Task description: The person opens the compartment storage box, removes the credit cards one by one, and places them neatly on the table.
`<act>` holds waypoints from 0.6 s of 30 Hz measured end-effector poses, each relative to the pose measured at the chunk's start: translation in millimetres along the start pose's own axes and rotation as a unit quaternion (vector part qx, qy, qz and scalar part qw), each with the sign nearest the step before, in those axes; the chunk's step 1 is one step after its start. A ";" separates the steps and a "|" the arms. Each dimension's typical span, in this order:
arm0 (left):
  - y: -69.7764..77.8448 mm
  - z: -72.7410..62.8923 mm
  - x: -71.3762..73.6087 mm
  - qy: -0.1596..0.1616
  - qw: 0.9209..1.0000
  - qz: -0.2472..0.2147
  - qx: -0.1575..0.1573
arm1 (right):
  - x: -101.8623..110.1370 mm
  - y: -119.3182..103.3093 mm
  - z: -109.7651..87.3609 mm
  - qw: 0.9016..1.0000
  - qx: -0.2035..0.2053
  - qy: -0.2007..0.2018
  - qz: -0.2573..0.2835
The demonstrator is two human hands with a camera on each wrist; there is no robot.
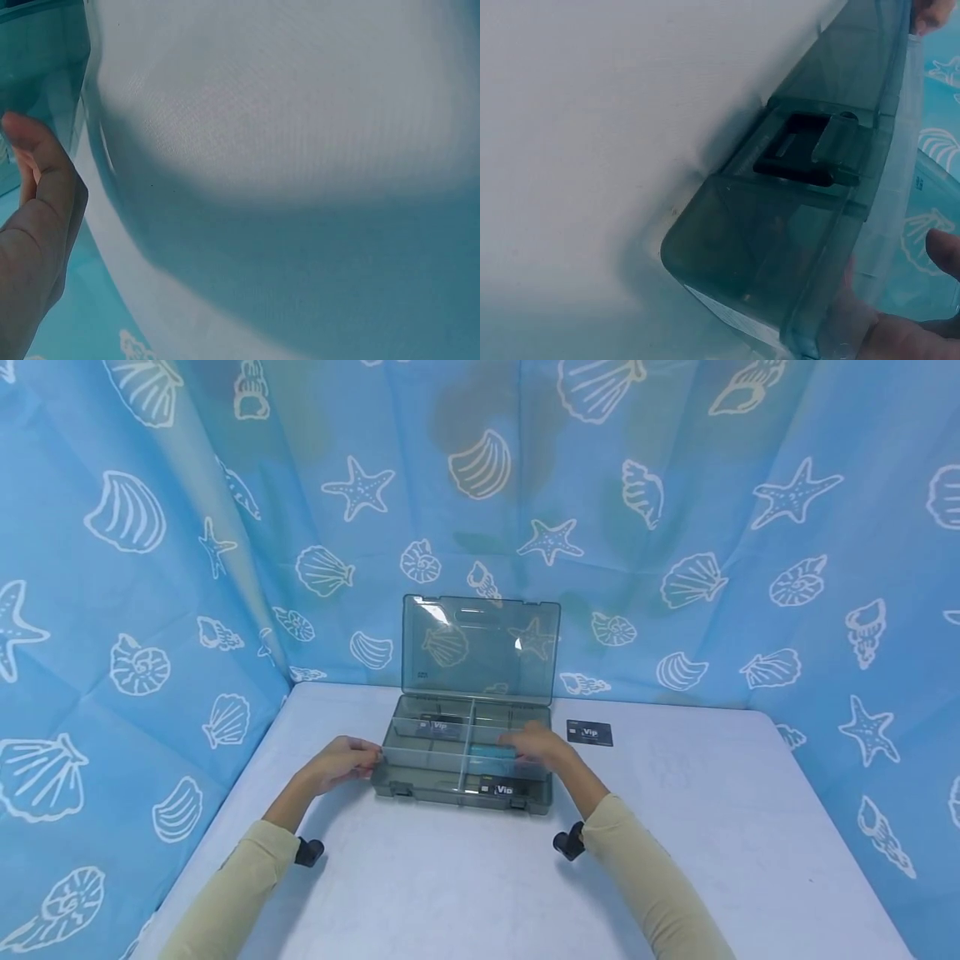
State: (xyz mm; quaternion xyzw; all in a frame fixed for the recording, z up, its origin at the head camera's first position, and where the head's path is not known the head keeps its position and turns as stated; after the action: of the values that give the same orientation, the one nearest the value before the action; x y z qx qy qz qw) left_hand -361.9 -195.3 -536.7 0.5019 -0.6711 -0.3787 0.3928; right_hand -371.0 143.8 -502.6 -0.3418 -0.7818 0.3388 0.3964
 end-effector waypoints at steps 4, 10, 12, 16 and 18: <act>-1.6 1.5 0.2 -0.003 1.000 -0.005 -0.007 | 1.2 2.4 2.0 0.996 -0.007 -0.019 0.085; -4.3 0.8 0.9 0.000 1.000 -0.012 -0.005 | 7.8 10.4 4.0 0.999 0.002 0.043 0.023; -4.7 0.9 1.4 0.005 1.000 -0.015 -0.006 | 9.7 12.2 4.3 0.997 0.012 0.078 0.007; -4.4 2.0 1.5 0.005 1.000 -0.016 -0.010 | 10.9 13.6 4.9 0.991 0.038 0.130 0.012; -4.0 2.3 1.5 0.006 1.000 -0.014 -0.008 | 11.3 13.7 5.2 0.988 0.047 0.147 0.017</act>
State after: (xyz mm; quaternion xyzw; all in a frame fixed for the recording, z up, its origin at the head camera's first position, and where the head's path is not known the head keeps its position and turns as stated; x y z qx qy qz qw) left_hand -362.8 -197.4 -541.0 0.5104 -0.6582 -0.3870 0.3955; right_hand -376.8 158.9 -511.6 -0.3819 -0.6928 0.3276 0.5166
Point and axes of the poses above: each hand's wrist, its own z-axis towards the middle knuckle, its own x-axis out of the back of the hand, y = z × x, the point moved 6 cm from there along z, towards the middle knuckle, and after that the axes turned 5 degrees about -z, right-handed, at the moved point
